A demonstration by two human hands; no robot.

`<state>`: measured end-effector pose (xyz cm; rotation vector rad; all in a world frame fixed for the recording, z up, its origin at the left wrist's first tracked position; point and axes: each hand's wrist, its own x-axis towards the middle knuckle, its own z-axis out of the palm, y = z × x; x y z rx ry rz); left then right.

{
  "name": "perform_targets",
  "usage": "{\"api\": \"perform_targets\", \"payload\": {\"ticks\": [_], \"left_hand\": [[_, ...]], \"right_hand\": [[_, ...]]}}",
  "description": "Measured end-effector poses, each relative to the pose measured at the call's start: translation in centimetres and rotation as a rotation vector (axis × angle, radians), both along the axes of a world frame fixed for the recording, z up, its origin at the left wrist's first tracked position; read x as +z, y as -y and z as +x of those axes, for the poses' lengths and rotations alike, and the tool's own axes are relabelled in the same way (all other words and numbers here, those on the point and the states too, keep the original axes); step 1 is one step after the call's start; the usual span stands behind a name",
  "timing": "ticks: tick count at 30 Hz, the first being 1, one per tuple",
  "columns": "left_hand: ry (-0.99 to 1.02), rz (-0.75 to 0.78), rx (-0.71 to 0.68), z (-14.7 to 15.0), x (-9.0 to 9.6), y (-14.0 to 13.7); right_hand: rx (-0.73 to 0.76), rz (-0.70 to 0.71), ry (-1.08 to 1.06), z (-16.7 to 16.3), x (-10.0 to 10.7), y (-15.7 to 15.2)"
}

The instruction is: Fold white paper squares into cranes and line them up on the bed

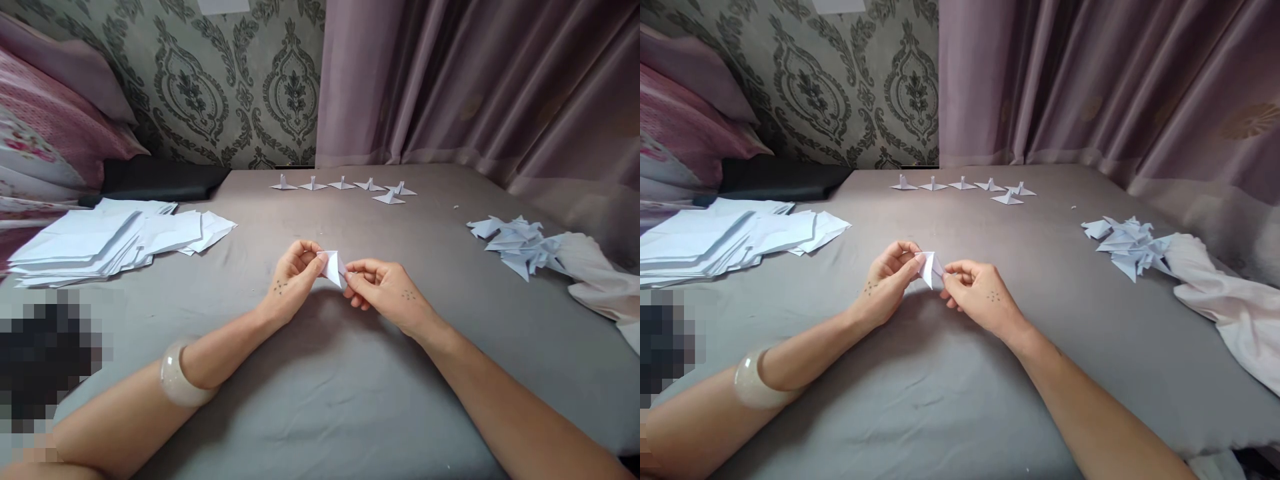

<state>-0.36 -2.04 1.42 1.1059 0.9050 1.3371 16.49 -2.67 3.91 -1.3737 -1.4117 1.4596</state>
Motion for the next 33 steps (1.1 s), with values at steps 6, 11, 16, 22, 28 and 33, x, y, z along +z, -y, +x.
{"api": "perform_targets", "payload": {"ticks": [6,11,16,22,28,33], "left_hand": [[0.02,-0.017,-0.014,0.0,0.1,-0.1],[0.012,-0.137,-0.132,-0.5,0.2,-0.4],[0.197,-0.315,-0.121,-0.5,0.0,-0.8],[0.332,-0.394,-0.099,-0.6,-0.3,-1.0],[0.334,-0.379,-0.155,-0.3,-0.1,-0.7],[0.314,-0.369,-0.243,-0.2,-0.1,-0.4]], "right_hand": [[0.05,0.05,0.114,0.1,0.4,0.2],[0.053,0.064,0.124,0.3,1.0,0.2],[-0.012,0.059,-0.102,0.6,1.4,-0.2],[-0.153,0.152,-0.171,0.2,0.7,-0.2],[-0.158,0.201,-0.141,-0.2,0.1,0.0],[-0.185,0.222,-0.129,-0.1,0.4,0.0]]}}
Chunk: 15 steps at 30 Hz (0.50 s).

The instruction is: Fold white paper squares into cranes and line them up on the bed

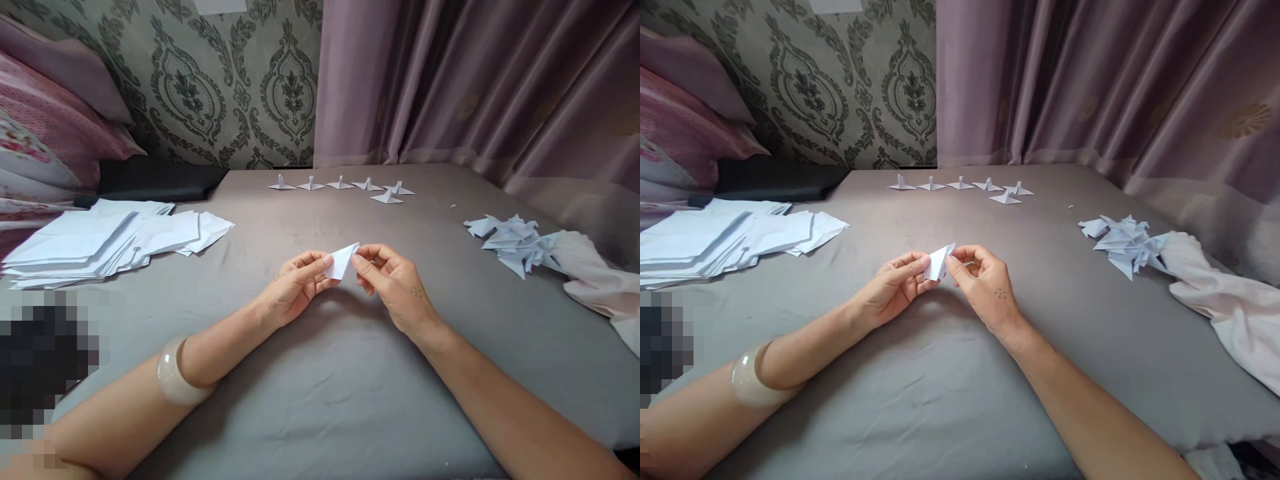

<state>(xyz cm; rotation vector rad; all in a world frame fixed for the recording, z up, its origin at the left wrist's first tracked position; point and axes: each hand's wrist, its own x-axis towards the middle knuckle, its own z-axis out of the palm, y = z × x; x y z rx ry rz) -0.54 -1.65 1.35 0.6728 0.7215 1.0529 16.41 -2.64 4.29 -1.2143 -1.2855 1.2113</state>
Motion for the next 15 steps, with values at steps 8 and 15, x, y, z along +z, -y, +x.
{"api": "perform_targets", "payload": {"ticks": [8,15], "left_hand": [[-0.144,0.111,-0.075,0.05,0.12,0.32],[-0.343,0.252,-0.022,0.3,0.19,0.58]], "right_hand": [[-0.003,-0.004,0.027,0.27,-0.1,0.0],[-0.026,0.061,0.098,0.13,-0.29,-0.02]]}}
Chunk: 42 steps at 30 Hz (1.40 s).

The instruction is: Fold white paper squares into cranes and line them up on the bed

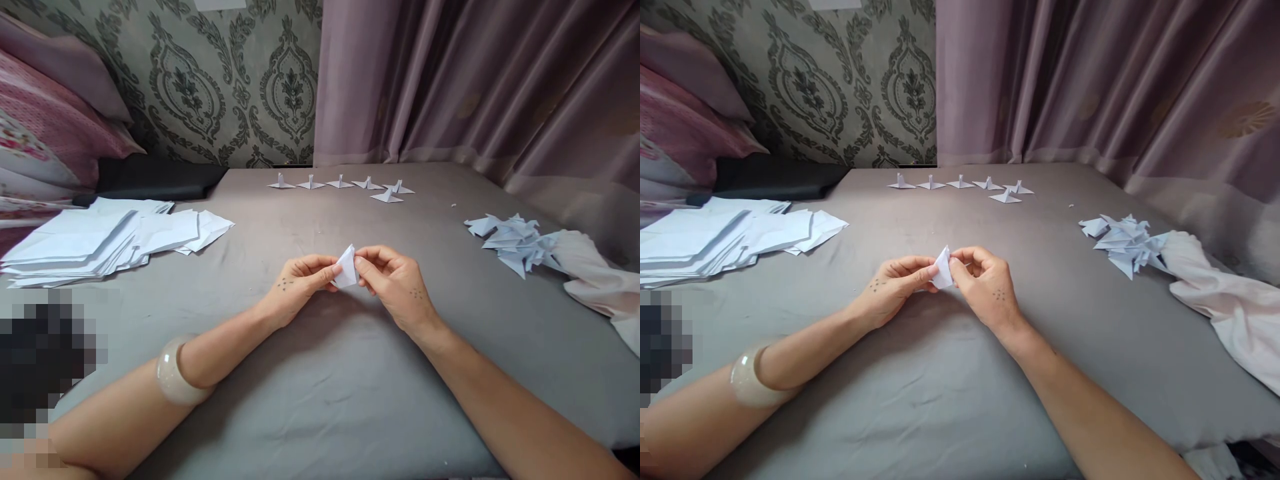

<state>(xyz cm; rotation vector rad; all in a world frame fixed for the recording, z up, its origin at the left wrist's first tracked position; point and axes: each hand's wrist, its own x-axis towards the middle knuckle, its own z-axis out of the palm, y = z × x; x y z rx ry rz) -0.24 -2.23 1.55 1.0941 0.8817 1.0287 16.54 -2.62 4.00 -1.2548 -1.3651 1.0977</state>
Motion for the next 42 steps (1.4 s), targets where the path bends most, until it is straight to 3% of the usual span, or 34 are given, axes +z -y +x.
{"api": "perform_targets", "payload": {"ticks": [4,11,18,24,27,31,42], "left_hand": [[-0.052,0.046,0.038,0.0,0.0,0.03],[-0.058,0.107,0.006,-0.05,-0.3,0.21],[-0.069,0.084,0.007,0.0,0.04,0.3],[-0.096,0.059,0.059,0.02,0.39,0.39],[-0.107,0.083,0.08,-0.09,0.56,0.38],[-0.133,0.106,0.123,-0.3,0.49,0.23],[-0.131,0.004,0.125,-0.17,0.43,0.02]], "right_hand": [[-0.03,0.074,0.061,-0.04,-0.11,0.06],[0.013,0.08,0.102,-0.14,0.1,0.14],[0.082,0.062,0.123,-0.16,0.11,0.49],[0.104,0.132,0.15,-0.15,0.18,0.47],[0.103,0.047,0.126,-0.14,0.09,0.39],[0.253,-0.092,0.087,-0.18,-0.08,0.41],[0.261,-0.209,0.1,-0.47,-0.4,0.44]]}}
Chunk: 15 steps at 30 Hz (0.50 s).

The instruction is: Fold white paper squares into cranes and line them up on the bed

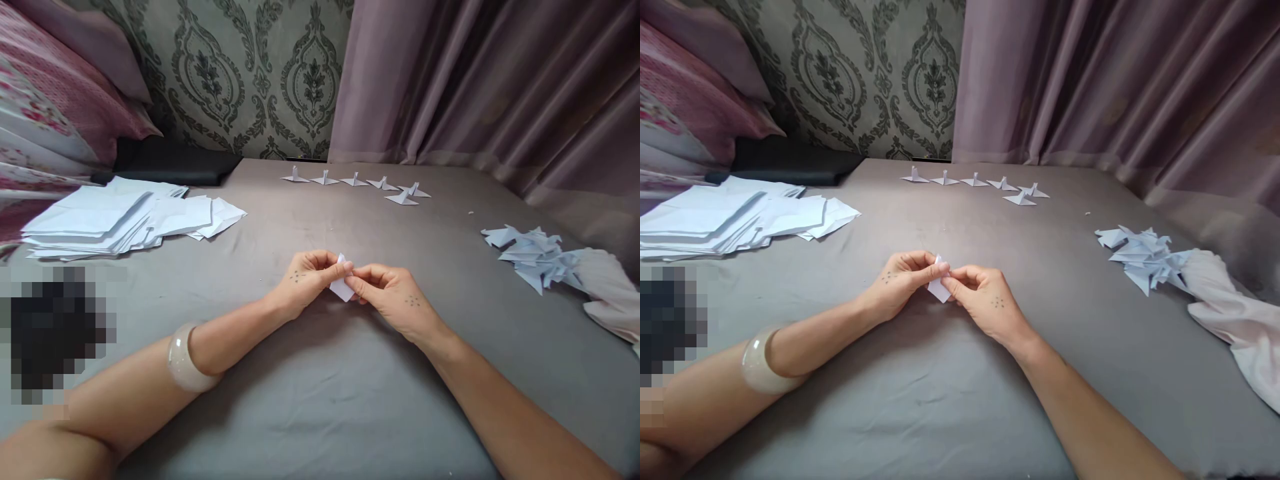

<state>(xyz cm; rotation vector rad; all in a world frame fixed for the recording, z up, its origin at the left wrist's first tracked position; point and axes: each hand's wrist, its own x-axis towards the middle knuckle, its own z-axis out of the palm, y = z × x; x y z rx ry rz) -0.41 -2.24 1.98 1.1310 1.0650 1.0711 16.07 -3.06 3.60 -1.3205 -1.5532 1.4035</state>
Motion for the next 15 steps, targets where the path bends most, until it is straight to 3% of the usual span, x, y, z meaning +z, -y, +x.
{"api": "perform_targets", "payload": {"ticks": [9,15], "left_hand": [[0.046,-0.101,0.025,-0.4,-0.3,-0.5],[0.092,-0.171,-0.138,-1.1,-0.4,-1.2]], "right_hand": [[0.056,-0.132,-0.058,0.0,-0.3,-0.3],[-0.008,-0.252,-0.147,0.7,-0.9,-1.2]]}}
